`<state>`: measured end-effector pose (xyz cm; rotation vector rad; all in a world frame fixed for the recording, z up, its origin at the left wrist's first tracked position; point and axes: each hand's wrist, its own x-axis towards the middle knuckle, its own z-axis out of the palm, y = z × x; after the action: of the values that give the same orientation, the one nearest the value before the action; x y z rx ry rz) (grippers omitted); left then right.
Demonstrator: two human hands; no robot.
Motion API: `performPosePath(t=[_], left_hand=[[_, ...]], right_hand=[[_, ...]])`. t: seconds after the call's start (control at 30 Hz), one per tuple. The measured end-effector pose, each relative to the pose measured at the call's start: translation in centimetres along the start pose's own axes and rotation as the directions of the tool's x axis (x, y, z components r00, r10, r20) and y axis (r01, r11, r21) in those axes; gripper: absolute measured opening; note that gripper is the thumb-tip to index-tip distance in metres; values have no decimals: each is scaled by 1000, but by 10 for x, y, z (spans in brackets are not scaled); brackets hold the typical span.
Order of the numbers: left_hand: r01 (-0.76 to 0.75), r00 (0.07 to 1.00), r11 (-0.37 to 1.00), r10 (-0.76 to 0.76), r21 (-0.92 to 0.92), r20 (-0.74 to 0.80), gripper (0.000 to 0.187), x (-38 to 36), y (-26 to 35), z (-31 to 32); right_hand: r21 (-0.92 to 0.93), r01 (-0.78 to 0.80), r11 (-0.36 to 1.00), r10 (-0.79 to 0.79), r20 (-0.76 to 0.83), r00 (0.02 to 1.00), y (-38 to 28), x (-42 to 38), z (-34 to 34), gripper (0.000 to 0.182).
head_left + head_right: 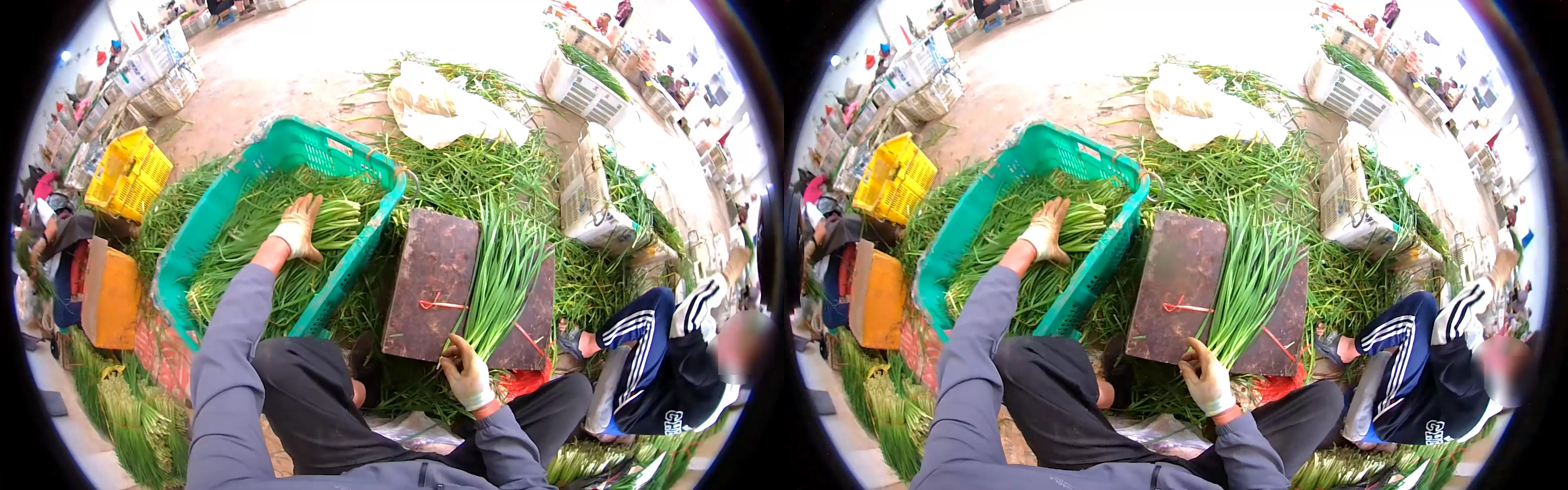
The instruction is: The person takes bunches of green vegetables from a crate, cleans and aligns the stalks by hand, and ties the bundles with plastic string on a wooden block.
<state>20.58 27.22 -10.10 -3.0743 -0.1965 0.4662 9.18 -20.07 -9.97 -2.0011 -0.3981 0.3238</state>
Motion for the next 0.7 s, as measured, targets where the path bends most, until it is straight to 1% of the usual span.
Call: performPosePath(t=[0.07,0.1,0.13,0.2,0.23,0.27,0.33,0.37,0.4,0.47,0.5,0.53,0.6,0.63,0.67,0.7], left_hand=[[-143,989,956,127,-255,-76,142,20,-23,13],[-136,986,937,95,-322,-139,131,22,-27,13],[-135,986,936,93,-326,-142,131,26,-32,9],[64,997,927,-42,-370,66,121,36,-40,4],[53,997,941,-69,-335,-35,102,35,-40,6],[54,997,940,-70,-338,-36,102,34,-43,6],[-32,989,863,-45,-503,-139,85,36,-64,19],[-107,967,794,-56,-598,-248,68,35,-73,29],[-59,946,838,-127,-543,-298,65,-4,-56,-10],[-117,919,825,-121,-553,-374,61,-45,-47,-28],[-219,872,832,-67,-510,-486,60,-66,-41,-27],[-298,805,843,-31,-448,-592,63,-95,-26,-40],[-458,709,801,68,-385,-702,63,-125,-20,-30],[-481,702,787,82,-387,-708,62,-142,-11,-33],[-502,693,773,92,-387,-715,62,-157,-2,-40],[-541,699,755,160,-370,-697,60,-169,2,-45]], right_hand=[[-18,-15,1000,15,14,1000,9,1,2,51],[-18,-17,1000,17,20,1000,13,3,4,49],[-23,-15,1000,16,22,1000,15,5,6,49],[-99,50,994,-41,96,995,14,8,6,44],[-114,55,992,-41,117,992,10,9,5,41],[-117,56,992,-42,119,992,4,11,3,41],[-53,-33,998,44,222,974,-8,15,0,42],[-53,-25,998,36,222,974,-15,19,0,42],[25,-98,995,89,243,966,-22,23,-1,41],[173,-252,952,194,293,936,-44,39,0,38],[222,-287,932,195,359,913,-61,57,-2,37],[266,-322,908,191,422,886,-77,77,-3,37],[387,-475,790,214,552,806,-91,119,18,54],[388,-631,672,254,680,688,-102,138,30,65],[351,-766,538,264,793,549,-111,153,45,76],[298,-844,446,234,871,431,-104,167,70,84]])
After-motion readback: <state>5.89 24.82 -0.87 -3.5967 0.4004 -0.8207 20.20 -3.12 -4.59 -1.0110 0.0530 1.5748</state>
